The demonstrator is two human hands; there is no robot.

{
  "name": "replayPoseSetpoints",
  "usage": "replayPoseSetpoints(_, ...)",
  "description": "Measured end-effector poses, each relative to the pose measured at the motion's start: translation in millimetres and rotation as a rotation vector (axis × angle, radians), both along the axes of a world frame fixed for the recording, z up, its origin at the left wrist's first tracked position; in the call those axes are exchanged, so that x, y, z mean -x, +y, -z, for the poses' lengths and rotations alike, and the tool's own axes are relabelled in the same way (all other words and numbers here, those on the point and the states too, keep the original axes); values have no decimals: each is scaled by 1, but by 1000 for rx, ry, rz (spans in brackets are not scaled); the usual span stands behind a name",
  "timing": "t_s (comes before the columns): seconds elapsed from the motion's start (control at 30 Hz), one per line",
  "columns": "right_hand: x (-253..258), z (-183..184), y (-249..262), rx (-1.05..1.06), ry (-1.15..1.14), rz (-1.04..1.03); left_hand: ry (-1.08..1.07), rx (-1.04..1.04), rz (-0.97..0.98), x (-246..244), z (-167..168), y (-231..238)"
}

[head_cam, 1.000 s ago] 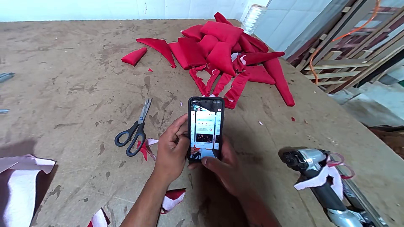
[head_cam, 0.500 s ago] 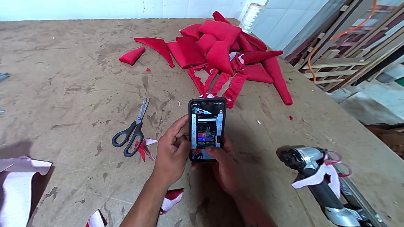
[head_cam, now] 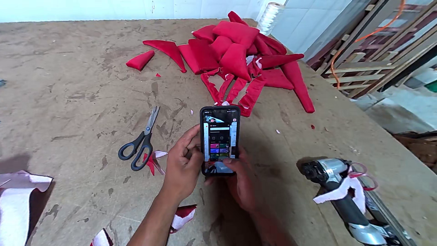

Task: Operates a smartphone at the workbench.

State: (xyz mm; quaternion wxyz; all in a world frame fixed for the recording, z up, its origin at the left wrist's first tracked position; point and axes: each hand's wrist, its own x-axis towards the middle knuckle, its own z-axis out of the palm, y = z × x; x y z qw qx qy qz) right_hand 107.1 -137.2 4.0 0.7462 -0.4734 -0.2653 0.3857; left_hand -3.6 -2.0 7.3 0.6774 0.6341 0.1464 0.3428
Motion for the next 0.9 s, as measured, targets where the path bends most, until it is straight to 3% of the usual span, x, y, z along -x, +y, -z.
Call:
replayPoseSetpoints(0.5,-1,2,1,30,24,17,3,1,10,0,0,0)
replayPoseSetpoints(0.73,3,-14,-2,148,-138,-123,-42,36,-5,1,0,4)
replayPoseSetpoints(0.9,4,-14,1,124,-132,-78,-33,45,0,1,0,3)
